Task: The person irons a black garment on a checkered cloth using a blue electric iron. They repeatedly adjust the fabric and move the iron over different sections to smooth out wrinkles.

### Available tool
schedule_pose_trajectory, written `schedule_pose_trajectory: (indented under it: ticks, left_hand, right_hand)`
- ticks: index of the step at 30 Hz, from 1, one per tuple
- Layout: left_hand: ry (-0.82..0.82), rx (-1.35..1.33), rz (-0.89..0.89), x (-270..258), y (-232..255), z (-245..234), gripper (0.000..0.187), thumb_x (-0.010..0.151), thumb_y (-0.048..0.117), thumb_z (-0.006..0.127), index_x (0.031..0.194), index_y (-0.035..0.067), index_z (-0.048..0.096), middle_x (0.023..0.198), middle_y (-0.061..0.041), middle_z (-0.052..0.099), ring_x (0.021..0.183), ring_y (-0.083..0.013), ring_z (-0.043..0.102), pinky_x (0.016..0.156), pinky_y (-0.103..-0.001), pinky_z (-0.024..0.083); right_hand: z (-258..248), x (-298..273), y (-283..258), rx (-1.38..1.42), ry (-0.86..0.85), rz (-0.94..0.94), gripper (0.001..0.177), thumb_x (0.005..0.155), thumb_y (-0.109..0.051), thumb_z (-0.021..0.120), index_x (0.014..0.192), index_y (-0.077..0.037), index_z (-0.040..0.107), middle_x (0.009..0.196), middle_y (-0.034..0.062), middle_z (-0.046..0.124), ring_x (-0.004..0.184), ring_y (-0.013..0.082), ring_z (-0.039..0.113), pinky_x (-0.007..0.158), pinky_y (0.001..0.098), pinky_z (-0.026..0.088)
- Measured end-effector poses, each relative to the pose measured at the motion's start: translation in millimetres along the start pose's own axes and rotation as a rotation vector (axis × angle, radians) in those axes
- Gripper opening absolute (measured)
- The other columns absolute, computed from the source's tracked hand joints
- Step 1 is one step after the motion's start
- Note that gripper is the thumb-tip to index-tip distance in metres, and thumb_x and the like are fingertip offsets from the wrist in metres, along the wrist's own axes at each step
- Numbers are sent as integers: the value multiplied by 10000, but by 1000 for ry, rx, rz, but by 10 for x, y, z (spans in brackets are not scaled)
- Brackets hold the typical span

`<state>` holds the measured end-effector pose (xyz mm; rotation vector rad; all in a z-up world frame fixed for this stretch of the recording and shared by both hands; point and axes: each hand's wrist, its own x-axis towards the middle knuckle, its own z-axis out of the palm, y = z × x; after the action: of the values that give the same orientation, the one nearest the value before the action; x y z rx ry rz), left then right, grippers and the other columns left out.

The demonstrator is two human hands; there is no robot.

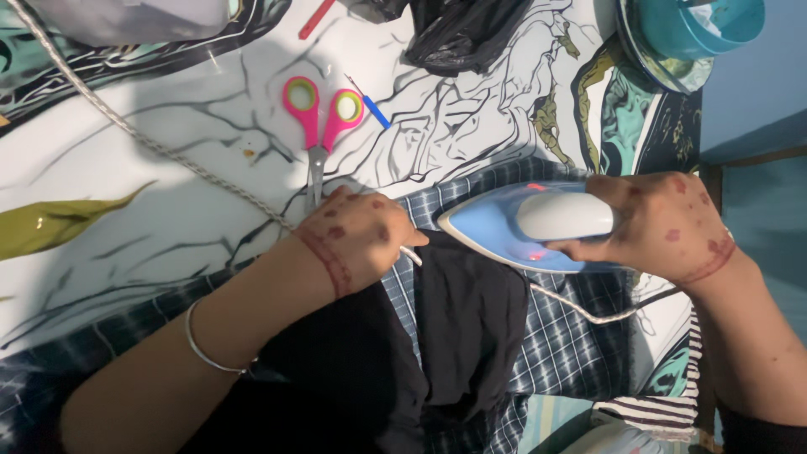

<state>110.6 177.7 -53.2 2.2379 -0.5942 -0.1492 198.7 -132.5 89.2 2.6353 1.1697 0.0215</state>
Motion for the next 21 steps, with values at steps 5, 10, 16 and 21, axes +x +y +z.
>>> schedule_pose_trajectory:
  ticks: [5,10,16,21]
  left_hand:
    - [-46,-10,19,17,-42,11,275,868,234,641,1102,207,784,1073,-54,740,1055,-250,670,944,-475,457]
    - [118,-57,157,-24,-68,-14,183,884,266,665,954,149,786,991,-58,746,997,-270,681,892,-441,499]
    - [10,-104,61,-12,13,-324,114,804,197,679,814,122,765,876,-69,742,911,-273,700,843,-402,543]
    - [-136,-2,-236,-54,109,-598,105,760,107,644,764,119,748,790,-81,736,809,-264,723,839,-402,548]
  right_hand:
    - [24,-81,33,-31,-40,114,654,702,-657,789,901,-36,757,606,131,682,539,270,698,568,390,570]
    - [-4,-141,136,70,44,87,624,738,-619,799,978,-43,765,754,103,735,598,227,717,583,360,566]
    - [-182,32,122,98,46,5,630,665,-606,863,923,-41,756,749,106,732,646,242,730,593,354,572]
    - [-176,264,-75,182,-15,-63,623,626,-593,888,924,-56,786,665,90,725,549,248,707,560,375,567]
